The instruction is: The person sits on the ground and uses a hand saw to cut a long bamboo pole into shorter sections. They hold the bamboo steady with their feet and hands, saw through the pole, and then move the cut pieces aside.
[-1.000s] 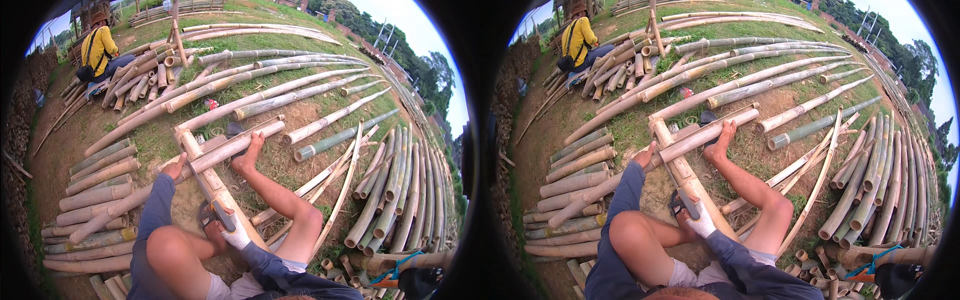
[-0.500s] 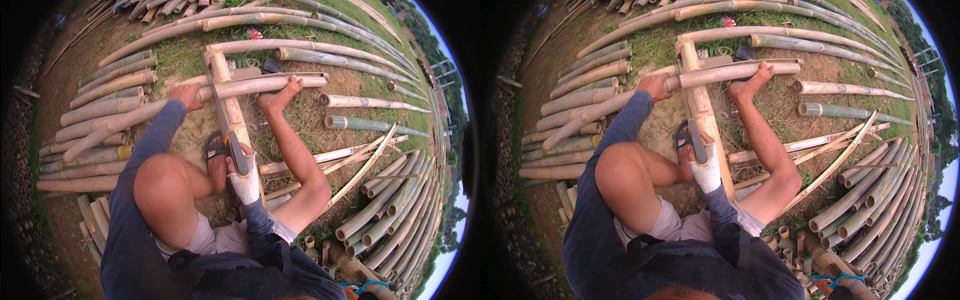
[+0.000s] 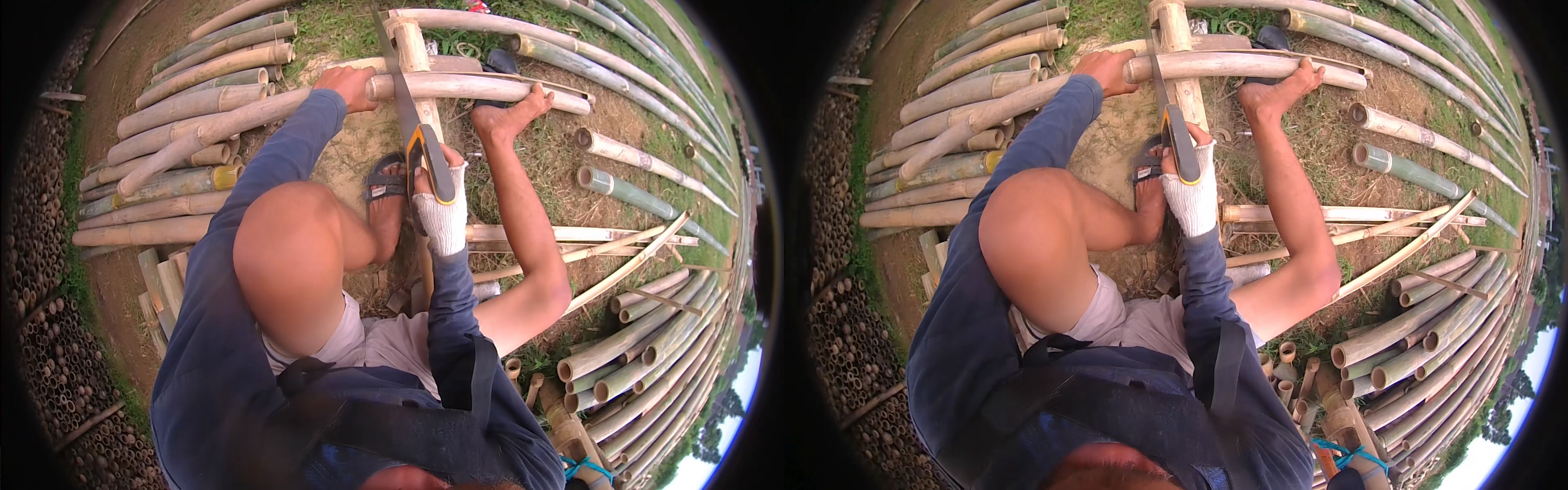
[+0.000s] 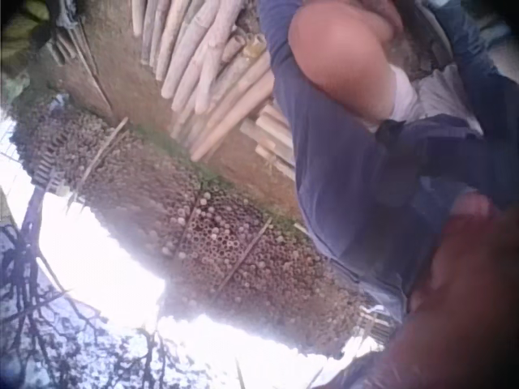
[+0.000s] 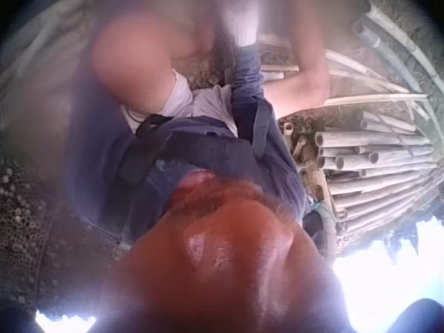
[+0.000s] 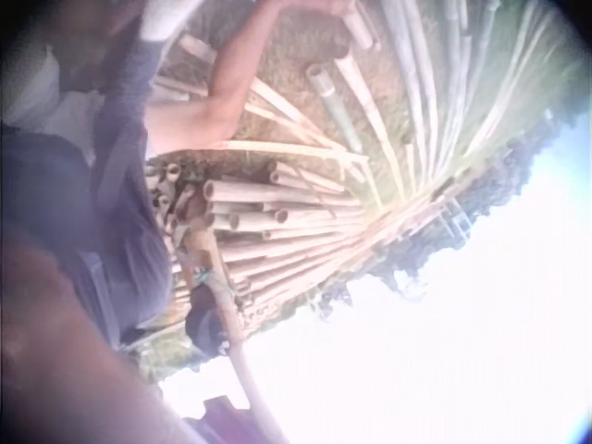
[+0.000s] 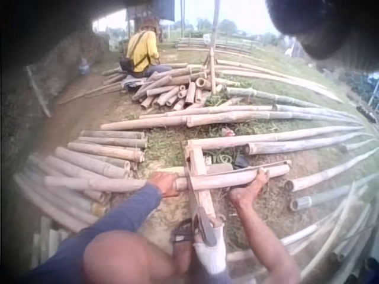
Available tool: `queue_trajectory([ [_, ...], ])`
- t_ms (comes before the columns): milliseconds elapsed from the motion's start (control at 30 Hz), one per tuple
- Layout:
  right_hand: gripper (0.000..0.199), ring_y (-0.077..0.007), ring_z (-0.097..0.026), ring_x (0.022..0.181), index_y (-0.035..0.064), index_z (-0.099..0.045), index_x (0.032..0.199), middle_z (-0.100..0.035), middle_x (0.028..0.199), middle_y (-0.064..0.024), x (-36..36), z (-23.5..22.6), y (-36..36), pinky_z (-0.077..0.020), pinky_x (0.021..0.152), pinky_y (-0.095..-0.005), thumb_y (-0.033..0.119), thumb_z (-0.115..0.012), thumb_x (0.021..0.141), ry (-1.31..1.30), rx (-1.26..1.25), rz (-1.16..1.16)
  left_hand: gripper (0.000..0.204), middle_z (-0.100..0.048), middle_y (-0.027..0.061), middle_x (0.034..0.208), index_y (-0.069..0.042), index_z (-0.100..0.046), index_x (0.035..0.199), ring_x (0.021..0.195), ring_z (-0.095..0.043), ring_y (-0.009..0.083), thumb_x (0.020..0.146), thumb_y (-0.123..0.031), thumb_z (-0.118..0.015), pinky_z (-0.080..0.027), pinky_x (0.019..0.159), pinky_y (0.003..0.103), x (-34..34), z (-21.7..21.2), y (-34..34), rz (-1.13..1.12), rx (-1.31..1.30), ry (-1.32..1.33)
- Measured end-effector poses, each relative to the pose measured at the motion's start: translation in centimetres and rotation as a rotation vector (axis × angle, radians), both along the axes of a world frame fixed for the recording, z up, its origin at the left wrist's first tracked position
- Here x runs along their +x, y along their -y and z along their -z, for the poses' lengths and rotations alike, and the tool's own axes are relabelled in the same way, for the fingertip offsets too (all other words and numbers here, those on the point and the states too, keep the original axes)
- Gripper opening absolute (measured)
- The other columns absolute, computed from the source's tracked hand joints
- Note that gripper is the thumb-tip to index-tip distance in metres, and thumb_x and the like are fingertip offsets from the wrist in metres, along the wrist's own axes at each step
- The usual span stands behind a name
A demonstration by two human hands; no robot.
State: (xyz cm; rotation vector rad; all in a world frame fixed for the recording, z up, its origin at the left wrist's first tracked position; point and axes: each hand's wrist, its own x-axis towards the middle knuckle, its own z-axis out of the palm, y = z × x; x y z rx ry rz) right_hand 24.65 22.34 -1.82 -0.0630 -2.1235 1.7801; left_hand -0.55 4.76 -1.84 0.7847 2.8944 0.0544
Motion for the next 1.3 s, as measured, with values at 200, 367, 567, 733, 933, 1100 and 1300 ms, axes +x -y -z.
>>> queue_trajectory([
  [200,0.052,-0.0232,-0.059,0.109,0.002,-0.051,0.14,-0.059,0.118,-0.0131,9.9,-2.1,0.5,-0.0476,0.099,-0.0342,0.001,-0.065,0.09,0.161,0.203,0.107,0.076,-0.073,0.0226,0.123,-0.014,-0.063,0.137,0.114,-0.07,0.0412,0.074,-0.049,-0.088,-0.054,0.101,0.052,-1.1,-1.0,-0.3,0.029,0.103,0.043],
  [367,0.054,-0.0257,-0.063,0.109,0.0002,-0.051,0.14,-0.061,0.123,-0.0154,19.1,-4.0,-0.3,-0.0499,0.096,-0.0363,-0.001,-0.066,0.088,0.141,0.191,0.1,0.075,-0.076,0.0236,0.111,-0.013,-0.064,0.136,0.108,-0.072,0.0412,0.076,-0.052,-0.085,-0.057,0.097,0.05,-0.6,-2.0,-0.8,-0.023,0.022,0.054],
  [567,0.047,-0.0218,-0.061,0.111,0.0015,-0.046,0.142,-0.058,0.122,-0.0123,-1.4,-1.2,-0.1,-0.0497,0.099,-0.0333,-0.001,-0.061,0.097,0.027,-0.169,-0.099,0.072,-0.077,0.0222,0.109,-0.014,-0.066,0.135,0.105,-0.073,0.0414,0.077,-0.051,-0.084,-0.058,0.096,0.05,-0.2,-2.4,-0.7,-0.022,0.031,0.006],
  [733,0.048,-0.0217,-0.061,0.111,0.0003,-0.045,0.143,-0.058,0.124,-0.013,0.1,0.7,0.6,-0.0495,0.101,-0.0334,-0.001,-0.061,0.097,-0.007,-0.099,-0.05,0.07,-0.076,0.0236,0.109,-0.012,-0.068,0.131,0.106,-0.073,0.0409,0.076,-0.051,-0.085,-0.057,0.097,0.049,0.2,-2.3,-0.4,0.017,0.06,0.032],
  [933,0.055,-0.0222,-0.062,0.106,-0.0006,-0.049,0.141,-0.06,0.121,-0.0142,19.4,-2.5,-0.6,-0.0499,0.093,-0.033,0.001,-0.065,0.088,0.231,0.142,-0.028,0.068,-0.076,0.0234,0.104,-0.011,-0.068,0.128,0.101,-0.073,0.0417,0.077,-0.054,-0.084,-0.057,0.093,0.05,-0.2,-2.5,-0.5,0.018,0.083,0.007],
  [1100,0.051,-0.0251,-0.063,0.109,-0.0009,-0.049,0.141,-0.061,0.121,-0.0168,5.6,-2.2,0.1,-0.0495,0.098,-0.0341,-0.003,-0.063,0.092,-0.022,0.153,0.061,0.069,-0.077,0.023,0.105,-0.011,-0.067,0.131,0.102,-0.073,0.0407,0.078,-0.053,-0.084,-0.058,0.094,0.049,-0.4,-2.6,-0.7,-0.026,0.036,0.041],
  [1300,0.046,-0.0197,-0.063,0.105,0.0012,-0.048,0.139,-0.061,0.114,-0.0105,-4.5,2.8,0.0,-0.0521,0.094,-0.0313,-0.004,-0.059,0.095,0.114,-0.112,-0.062,0.071,-0.077,0.0244,0.103,-0.011,-0.068,0.131,0.1,-0.074,0.0406,0.076,-0.054,-0.085,-0.058,0.093,0.05,0.2,-2.0,-0.4,0.016,0.095,0.038],
])
